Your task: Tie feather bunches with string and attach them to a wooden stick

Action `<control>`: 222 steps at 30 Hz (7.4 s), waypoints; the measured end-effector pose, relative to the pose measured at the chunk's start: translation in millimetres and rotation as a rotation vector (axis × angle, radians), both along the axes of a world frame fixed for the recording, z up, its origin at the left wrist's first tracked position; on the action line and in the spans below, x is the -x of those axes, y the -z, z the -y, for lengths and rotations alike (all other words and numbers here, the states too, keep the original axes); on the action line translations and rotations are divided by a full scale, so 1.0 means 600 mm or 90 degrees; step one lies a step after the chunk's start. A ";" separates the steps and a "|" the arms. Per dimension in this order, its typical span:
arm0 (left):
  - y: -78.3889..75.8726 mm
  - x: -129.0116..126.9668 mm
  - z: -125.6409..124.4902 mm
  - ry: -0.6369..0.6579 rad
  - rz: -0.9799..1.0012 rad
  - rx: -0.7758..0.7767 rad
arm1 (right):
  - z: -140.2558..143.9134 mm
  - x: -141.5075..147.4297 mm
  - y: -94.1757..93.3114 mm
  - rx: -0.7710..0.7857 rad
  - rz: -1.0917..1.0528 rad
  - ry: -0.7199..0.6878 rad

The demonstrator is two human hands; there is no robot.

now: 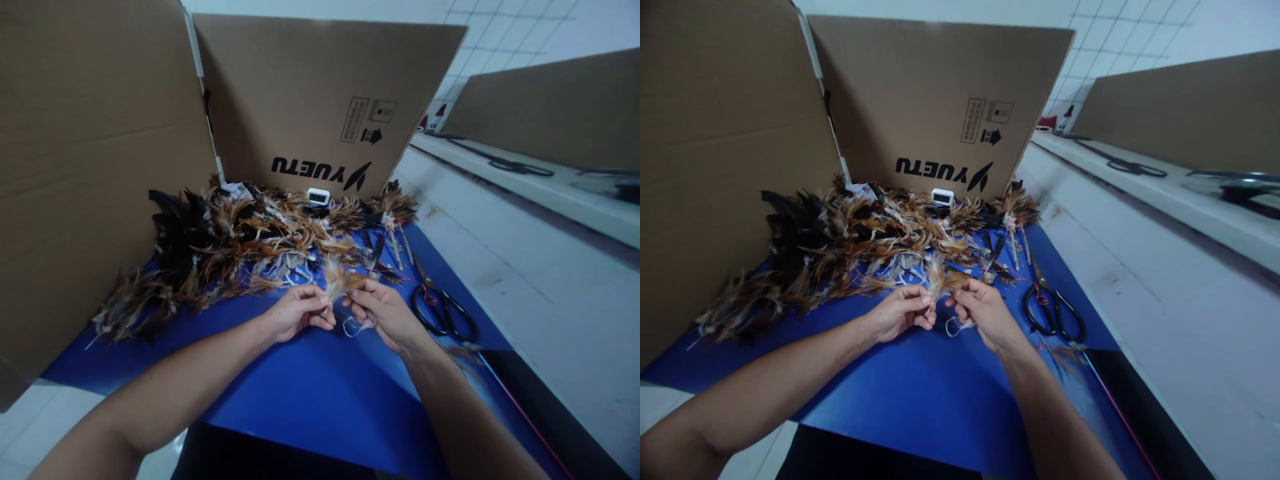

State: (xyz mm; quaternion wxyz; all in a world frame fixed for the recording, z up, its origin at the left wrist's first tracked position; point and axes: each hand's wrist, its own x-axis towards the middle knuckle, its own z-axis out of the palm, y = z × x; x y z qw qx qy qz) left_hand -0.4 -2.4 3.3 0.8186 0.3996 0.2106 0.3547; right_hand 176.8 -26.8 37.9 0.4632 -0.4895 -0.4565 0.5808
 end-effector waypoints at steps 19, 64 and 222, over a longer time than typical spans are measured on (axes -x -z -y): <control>-0.002 0.000 -0.003 -0.046 -0.045 -0.009 | 0.004 -0.009 -0.009 -0.091 0.257 0.000; -0.002 -0.003 0.000 -0.012 -0.071 -0.021 | -0.001 -0.008 0.007 -0.172 0.421 0.012; -0.005 0.009 0.021 -0.143 -0.737 -0.982 | 0.035 -0.015 -0.047 -0.250 0.446 -0.113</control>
